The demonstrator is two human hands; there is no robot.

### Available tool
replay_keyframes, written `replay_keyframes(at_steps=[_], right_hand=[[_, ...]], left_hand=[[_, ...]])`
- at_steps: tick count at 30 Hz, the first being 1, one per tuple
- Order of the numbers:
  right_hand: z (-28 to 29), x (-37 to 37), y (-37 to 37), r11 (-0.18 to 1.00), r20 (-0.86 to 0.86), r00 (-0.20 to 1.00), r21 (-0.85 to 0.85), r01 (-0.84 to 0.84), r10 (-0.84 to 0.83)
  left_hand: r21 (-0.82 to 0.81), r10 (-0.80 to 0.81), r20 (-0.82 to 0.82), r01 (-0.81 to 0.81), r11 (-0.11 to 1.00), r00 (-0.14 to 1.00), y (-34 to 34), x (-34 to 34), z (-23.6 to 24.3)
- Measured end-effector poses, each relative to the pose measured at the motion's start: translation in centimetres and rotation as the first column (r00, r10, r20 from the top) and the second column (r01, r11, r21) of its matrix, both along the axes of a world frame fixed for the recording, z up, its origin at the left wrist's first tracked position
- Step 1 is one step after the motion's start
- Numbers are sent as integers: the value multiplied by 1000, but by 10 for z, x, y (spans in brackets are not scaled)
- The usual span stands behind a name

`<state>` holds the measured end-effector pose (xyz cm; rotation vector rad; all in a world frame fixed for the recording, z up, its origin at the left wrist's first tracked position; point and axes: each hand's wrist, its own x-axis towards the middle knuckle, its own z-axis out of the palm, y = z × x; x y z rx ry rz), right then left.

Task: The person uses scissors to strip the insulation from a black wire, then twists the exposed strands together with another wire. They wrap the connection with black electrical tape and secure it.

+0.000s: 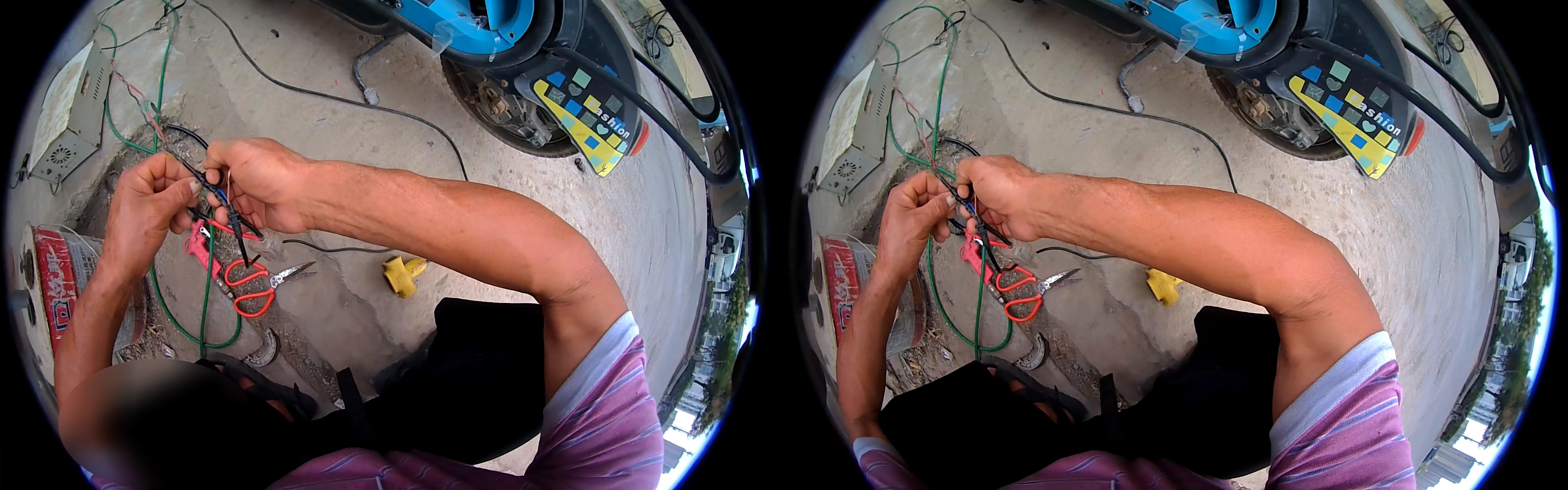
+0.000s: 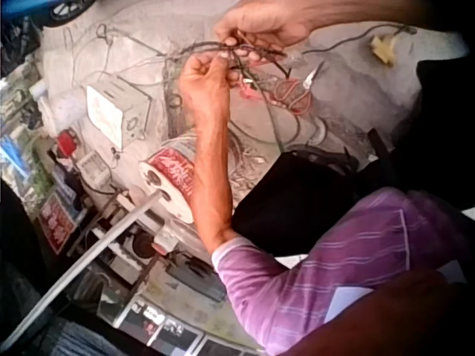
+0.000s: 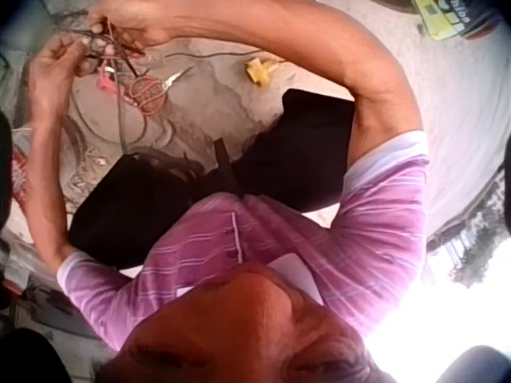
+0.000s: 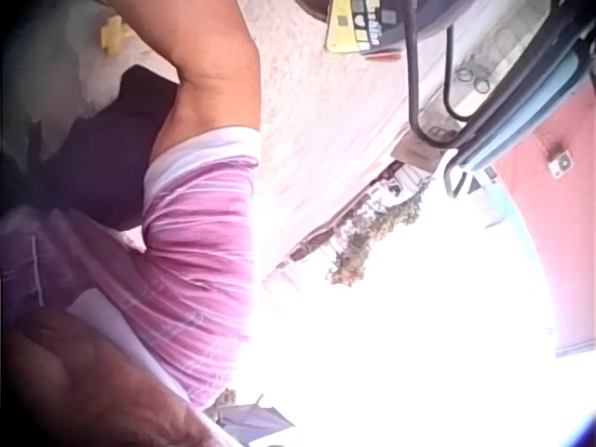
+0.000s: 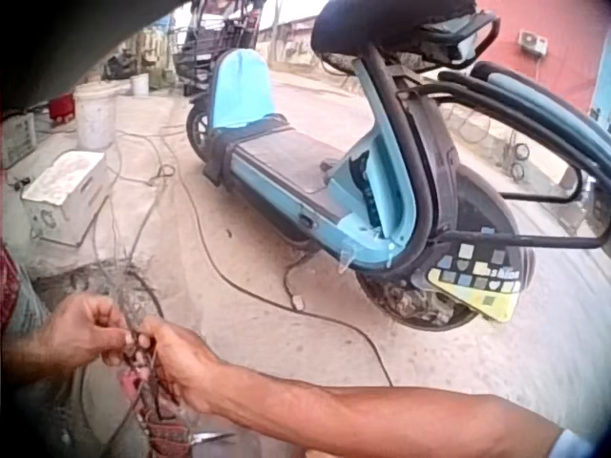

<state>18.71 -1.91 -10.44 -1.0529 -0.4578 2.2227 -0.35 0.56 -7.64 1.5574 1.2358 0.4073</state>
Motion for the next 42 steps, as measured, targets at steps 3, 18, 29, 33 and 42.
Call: replay_keyframes(at_steps=[3,18,29,33,42], right_hand=[[-7,-4,-3,1000,-47,999,28,-2,3],[-20,-19,-16,918,64,940,200,-342,336],[-28,-26,-27,845,383,908,417,-335,171],[-30,-29,-36,895,396,914,371,-248,90],[-25,-19,-28,848,440,897,456,-270,49]], left_hand=[[80,13,-73,-7,997,997,-12,-4,0],[143,-127,-168,152,978,978,-51,-32,1],[-18,-335,-215,339,941,917,-29,-43,11],[286,-413,-337,510,811,846,-32,-37,5],[-51,-313,-145,309,950,939,-20,-33,6]])
